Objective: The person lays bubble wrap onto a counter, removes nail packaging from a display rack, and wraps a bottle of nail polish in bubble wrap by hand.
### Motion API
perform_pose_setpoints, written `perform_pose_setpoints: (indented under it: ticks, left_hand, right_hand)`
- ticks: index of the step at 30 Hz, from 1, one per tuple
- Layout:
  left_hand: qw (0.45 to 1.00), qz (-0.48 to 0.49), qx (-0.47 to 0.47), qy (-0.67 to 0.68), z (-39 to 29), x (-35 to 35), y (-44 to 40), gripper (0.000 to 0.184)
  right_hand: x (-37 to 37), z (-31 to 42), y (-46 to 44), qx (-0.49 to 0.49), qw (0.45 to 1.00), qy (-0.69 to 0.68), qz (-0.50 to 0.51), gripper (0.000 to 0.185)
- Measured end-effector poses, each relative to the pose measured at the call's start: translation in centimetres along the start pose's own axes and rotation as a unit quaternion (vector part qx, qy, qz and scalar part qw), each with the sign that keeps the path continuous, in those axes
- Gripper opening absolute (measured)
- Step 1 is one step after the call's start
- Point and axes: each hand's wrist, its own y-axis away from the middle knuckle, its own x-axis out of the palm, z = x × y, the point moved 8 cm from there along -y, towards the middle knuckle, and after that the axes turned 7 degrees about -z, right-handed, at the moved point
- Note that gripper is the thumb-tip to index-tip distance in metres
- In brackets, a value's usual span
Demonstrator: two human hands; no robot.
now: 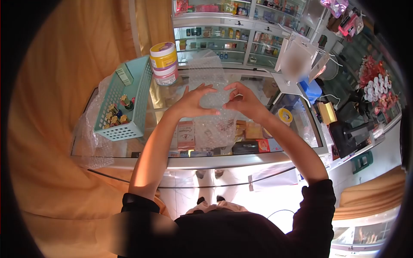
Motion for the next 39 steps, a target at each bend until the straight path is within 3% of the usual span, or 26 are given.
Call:
perform_pose_setpoints:
  ticks: [2,5,12,14,18,19,22,24,25,27,33,35,36,39]
  left_hand:
    - [1.000,0.006,-0.002,-0.003,-0.2,0.1,0.1,0.087]
    - [1.000,0.017,-0.005,-0.007,-0.7,0.1,0.2,0.088]
    - [0.999,0.038,-0.005,-0.006,-1.4,-0.1,0.4,0.095]
    - [0.999,0.036,0.001,0.002,-1.2,0.1,0.5,0.096]
    - [0.999,0.035,-0.009,-0.018,-0.9,-0.2,0.0,0.098]
    - [0.999,0.030,-0.009,-0.015,-0.7,-0.4,0.0,0.098]
    - [0.998,-0.045,-0.018,-0.042,-1.3,-2.7,1.5,0.084]
    - [0.990,-0.122,0.035,-0.057,-5.6,-6.0,3.1,0.066]
    - [0.989,-0.131,0.016,-0.064,-7.0,-7.1,4.3,0.066]
    - [0.986,-0.153,0.065,-0.001,-10.3,-8.9,6.5,0.052]
    - [0.948,-0.306,0.055,-0.063,-7.4,-14.0,12.5,0.048]
    - [0.922,-0.320,-0.066,-0.208,-6.1,-14.9,14.8,0.046]
    - [0.911,-0.334,-0.079,-0.228,-5.7,-15.0,15.5,0.044]
    - [0.930,-0.283,-0.152,-0.176,-3.6,-14.9,17.0,0.045]
  right_hand:
    - [-0.5,-0.2,0.4,0.079,0.980,-0.174,-0.055,0.041]
    - [-1.3,-0.2,0.5,0.102,0.949,-0.285,-0.085,0.036]
    - [-3.2,2.2,-0.8,-0.017,0.964,-0.202,-0.174,0.027]
    - [-1.8,2.0,-2.3,-0.084,0.978,-0.104,-0.162,0.026]
    - [2.4,-0.8,-3.9,-0.085,0.973,-0.134,-0.166,0.025]
    - [2.8,-1.9,-3.9,-0.082,0.968,-0.115,-0.209,0.025]
    - [2.8,-2.7,-3.5,-0.084,0.964,-0.099,-0.230,0.024]
    - [3.3,-2.9,-3.0,-0.095,0.967,-0.113,-0.209,0.024]
    - [3.2,-3.1,-3.1,-0.094,0.965,-0.120,-0.214,0.023]
    - [3.1,-2.5,-4.0,-0.105,0.964,-0.137,-0.204,0.023]
    - [4.1,-1.8,-2.2,-0.084,0.967,-0.102,-0.218,0.025]
    - [4.7,-1.6,-2.6,-0.089,0.973,-0.074,-0.199,0.026]
    - [4.8,-1.5,-2.7,-0.085,0.973,-0.078,-0.199,0.026]
    - [4.9,-1.0,-2.1,-0.105,0.971,-0.053,-0.208,0.027]
